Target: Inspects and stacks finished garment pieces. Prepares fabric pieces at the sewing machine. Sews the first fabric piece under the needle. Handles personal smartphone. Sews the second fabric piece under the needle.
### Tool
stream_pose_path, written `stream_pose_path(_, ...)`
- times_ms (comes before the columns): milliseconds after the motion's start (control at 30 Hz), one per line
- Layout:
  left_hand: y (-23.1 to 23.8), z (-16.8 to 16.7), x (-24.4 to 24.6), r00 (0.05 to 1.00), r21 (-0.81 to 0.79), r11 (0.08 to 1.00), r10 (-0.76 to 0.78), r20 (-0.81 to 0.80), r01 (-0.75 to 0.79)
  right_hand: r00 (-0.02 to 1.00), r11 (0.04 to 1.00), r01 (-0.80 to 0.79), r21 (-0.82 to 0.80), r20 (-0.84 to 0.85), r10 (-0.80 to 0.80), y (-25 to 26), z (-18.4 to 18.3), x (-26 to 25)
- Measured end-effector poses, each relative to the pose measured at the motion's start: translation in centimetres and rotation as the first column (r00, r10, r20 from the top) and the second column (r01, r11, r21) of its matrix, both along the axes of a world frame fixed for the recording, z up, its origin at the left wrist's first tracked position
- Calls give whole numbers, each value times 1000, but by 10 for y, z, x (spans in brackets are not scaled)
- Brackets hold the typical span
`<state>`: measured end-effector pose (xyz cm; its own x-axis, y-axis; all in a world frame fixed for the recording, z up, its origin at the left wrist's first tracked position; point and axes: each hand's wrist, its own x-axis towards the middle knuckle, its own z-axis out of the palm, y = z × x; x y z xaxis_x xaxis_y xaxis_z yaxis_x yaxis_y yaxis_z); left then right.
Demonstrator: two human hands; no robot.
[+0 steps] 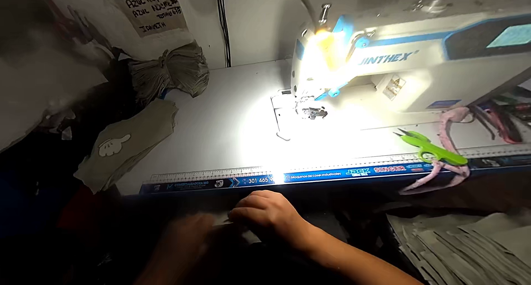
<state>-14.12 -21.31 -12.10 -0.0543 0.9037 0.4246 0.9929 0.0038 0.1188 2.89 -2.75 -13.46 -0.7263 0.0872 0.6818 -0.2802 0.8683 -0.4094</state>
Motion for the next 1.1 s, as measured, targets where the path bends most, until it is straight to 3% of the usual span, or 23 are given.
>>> stream_pose_path(100, 7, 51, -13, 981, -78, 979, 181, -71, -187, 989, 994, 101, 47, -113, -95, 9, 34, 1)
stream_pose_path(233, 53, 114, -57, 922, -167, 916, 381, 72, -365, 923, 946, 325, 2, -216, -317, 56, 64, -9)
stream_pose_path(333, 75, 152, -65, 957, 130, 948, 289, 28, -290, 805, 898, 440, 31, -457, -379, 69, 106, -5)
stream_pose_path(400, 80, 162, -57, 966, 351, 914, 245, -82, -202, 750, 877, 478, 45, -541, -381, 64, 123, 8)
stream_pose_path(467, 79, 152, -54, 963, 429, 894, 216, -162, -129, 750, 860, 509, 36, -508, -423, 58, 117, 24)
stream_pose_path(533, 77, 122, -63, 965, 337, 938, 161, -209, -84, 801, 859, 509, 61, -399, -446, 58, 89, 37)
stream_pose_path(600, 76, 81, -76, 977, 130, 990, 76, -200, -51, 890, 897, 427, 111, -227, -396, 63, 50, 49)
stream_pose_path(667, 71, 51, -82, 989, -164, 983, 63, -134, -85, 952, 936, 306, 172, -24, -307, 67, 15, 61)
stream_pose_path(733, 63, 48, -80, 993, -504, 856, 114, -32, -115, 955, 949, 235, 208, 133, -266, 66, -7, 71)
stream_pose_path(800, 60, 62, -79, 986, -649, 752, 165, 17, -114, 952, 957, 226, 183, 165, -257, 69, -14, 77)
stream_pose_path(833, 60, 72, -77, 982, -654, 746, 186, 21, -127, 955, 962, 240, 131, 147, -258, 72, -10, 78)
stream_pose_path(900, 67, 79, -74, 982, -515, 844, 186, 15, -152, 945, 947, 318, 35, 64, -320, 79, 0, 73)
stream_pose_path(1000, 106, 64, -73, 984, -359, 925, 161, 71, -126, 857, 857, 515, 7, -8, -515, 97, 8, 44)
stream_pose_path(1033, 122, 55, -74, 981, -369, 923, 161, 105, -112, 823, 827, 561, 37, 75, -562, 103, 8, 33)
stream_pose_path(1100, 151, 37, -76, 963, -489, 858, 242, 117, -156, 699, 807, 583, 96, 448, -558, 115, 9, 15)
